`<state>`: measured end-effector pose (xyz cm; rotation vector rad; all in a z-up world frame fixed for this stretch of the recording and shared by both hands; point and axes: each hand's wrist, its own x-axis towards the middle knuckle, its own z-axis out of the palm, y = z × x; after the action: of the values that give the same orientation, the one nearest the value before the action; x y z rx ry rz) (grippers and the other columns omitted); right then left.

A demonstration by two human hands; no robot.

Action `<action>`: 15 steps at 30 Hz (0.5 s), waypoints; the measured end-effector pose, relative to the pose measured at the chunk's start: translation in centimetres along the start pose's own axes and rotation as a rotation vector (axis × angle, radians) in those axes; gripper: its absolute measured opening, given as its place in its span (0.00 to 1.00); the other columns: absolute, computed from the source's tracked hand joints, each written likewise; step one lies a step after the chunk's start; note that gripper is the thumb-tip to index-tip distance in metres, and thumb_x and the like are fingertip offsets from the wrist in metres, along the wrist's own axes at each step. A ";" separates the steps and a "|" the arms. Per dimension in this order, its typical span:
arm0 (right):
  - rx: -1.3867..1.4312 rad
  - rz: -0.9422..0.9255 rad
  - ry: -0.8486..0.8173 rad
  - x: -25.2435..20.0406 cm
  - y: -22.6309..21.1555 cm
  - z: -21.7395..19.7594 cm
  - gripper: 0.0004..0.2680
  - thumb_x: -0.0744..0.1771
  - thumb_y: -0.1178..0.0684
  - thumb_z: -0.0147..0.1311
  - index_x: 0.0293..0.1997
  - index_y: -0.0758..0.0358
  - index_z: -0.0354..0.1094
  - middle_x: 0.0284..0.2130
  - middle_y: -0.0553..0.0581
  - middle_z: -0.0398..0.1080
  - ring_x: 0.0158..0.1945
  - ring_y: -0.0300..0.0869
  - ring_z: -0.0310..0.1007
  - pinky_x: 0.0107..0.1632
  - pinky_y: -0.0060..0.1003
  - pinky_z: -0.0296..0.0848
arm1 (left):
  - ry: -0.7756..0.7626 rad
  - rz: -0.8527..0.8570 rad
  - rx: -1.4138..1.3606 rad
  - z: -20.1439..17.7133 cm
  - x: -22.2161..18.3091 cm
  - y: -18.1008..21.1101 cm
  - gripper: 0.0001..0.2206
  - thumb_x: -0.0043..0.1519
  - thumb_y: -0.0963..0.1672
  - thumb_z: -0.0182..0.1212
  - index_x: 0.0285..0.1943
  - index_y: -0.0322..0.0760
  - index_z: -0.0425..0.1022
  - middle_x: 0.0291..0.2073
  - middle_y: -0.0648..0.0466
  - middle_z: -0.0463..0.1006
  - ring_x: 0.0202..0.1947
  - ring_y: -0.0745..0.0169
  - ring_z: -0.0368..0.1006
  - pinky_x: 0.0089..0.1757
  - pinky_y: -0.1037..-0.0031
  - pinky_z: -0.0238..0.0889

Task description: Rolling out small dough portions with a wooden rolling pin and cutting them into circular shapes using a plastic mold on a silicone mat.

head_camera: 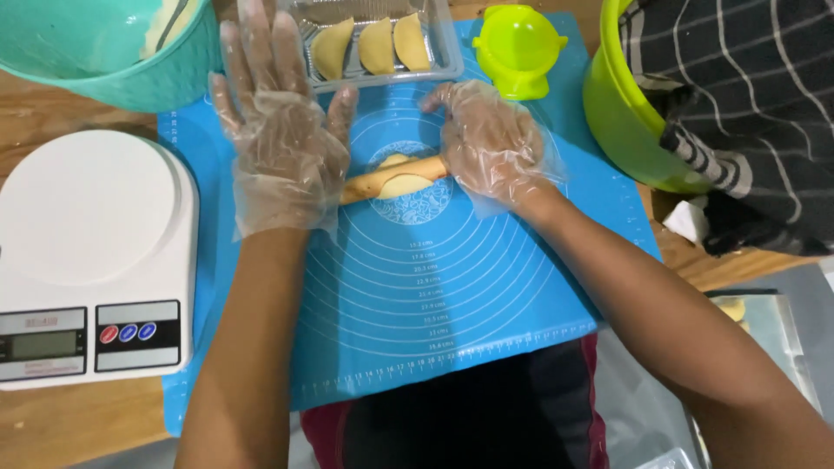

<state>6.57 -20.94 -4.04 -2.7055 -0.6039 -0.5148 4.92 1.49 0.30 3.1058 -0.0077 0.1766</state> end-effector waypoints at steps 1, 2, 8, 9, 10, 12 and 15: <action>0.005 0.002 -0.001 -0.3 0.1 0.0 0.11 0.67 0.58 0.43 0.51 0.52 0.72 0.42 0.58 0.74 0.31 0.48 0.74 0.26 0.44 0.70 | -0.003 0.000 0.004 1.0 -0.1 -0.3 0.30 0.81 0.58 0.25 0.84 0.41 0.27 0.83 0.47 0.29 0.84 0.44 0.27 0.72 0.52 0.20; 0.097 -0.002 -0.031 -0.7 0.2 0.0 0.12 0.68 0.59 0.47 0.57 0.58 0.68 0.42 0.57 0.73 0.29 0.43 0.70 0.27 0.38 0.71 | 0.018 0.024 -0.004 2.0 -0.2 -0.6 0.31 0.81 0.59 0.26 0.85 0.42 0.25 0.82 0.48 0.25 0.82 0.44 0.22 0.73 0.47 0.24; 0.004 -0.044 0.007 -2.0 0.3 0.2 0.14 0.68 0.59 0.53 0.62 0.57 0.68 0.38 0.52 0.72 0.25 0.35 0.64 0.25 0.28 0.66 | -0.107 0.021 -0.137 0.6 -1.6 0.3 0.35 0.73 0.58 0.27 0.85 0.42 0.27 0.79 0.48 0.20 0.77 0.44 0.14 0.70 0.43 0.17; -0.143 -0.065 0.037 -2.5 0.0 0.0 0.14 0.68 0.59 0.54 0.61 0.55 0.72 0.37 0.52 0.75 0.23 0.35 0.62 0.23 0.29 0.62 | -0.161 0.023 -0.205 0.8 -1.9 0.3 0.35 0.72 0.58 0.29 0.84 0.42 0.27 0.79 0.50 0.19 0.76 0.46 0.11 0.69 0.43 0.13; -0.141 -0.062 0.029 -2.3 -0.5 -0.5 0.14 0.68 0.59 0.54 0.61 0.55 0.72 0.37 0.52 0.75 0.23 0.35 0.62 0.23 0.29 0.62 | -0.170 0.022 -0.207 1.0 -2.0 0.3 0.35 0.72 0.58 0.29 0.84 0.42 0.27 0.79 0.50 0.19 0.76 0.46 0.11 0.69 0.43 0.13; -0.179 0.074 -0.166 -1.9 -1.5 -1.5 0.17 0.67 0.58 0.54 0.65 0.50 0.69 0.33 0.54 0.73 0.19 0.36 0.62 0.16 0.31 0.64 | -0.168 0.007 -0.193 1.5 -2.2 0.3 0.35 0.72 0.58 0.27 0.84 0.43 0.28 0.79 0.50 0.21 0.77 0.45 0.14 0.69 0.43 0.14; -0.212 0.044 -0.161 -2.3 -1.6 -1.6 0.17 0.66 0.59 0.56 0.61 0.49 0.71 0.38 0.53 0.78 0.19 0.35 0.66 0.19 0.28 0.68 | -0.205 -0.016 -0.240 1.9 -2.8 0.4 0.35 0.70 0.59 0.23 0.83 0.44 0.27 0.80 0.52 0.22 0.78 0.46 0.16 0.69 0.43 0.13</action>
<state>3.44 -20.97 -3.24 -2.9755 -0.5575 -0.3701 2.39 1.08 -1.94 2.8685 -0.0078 -0.1347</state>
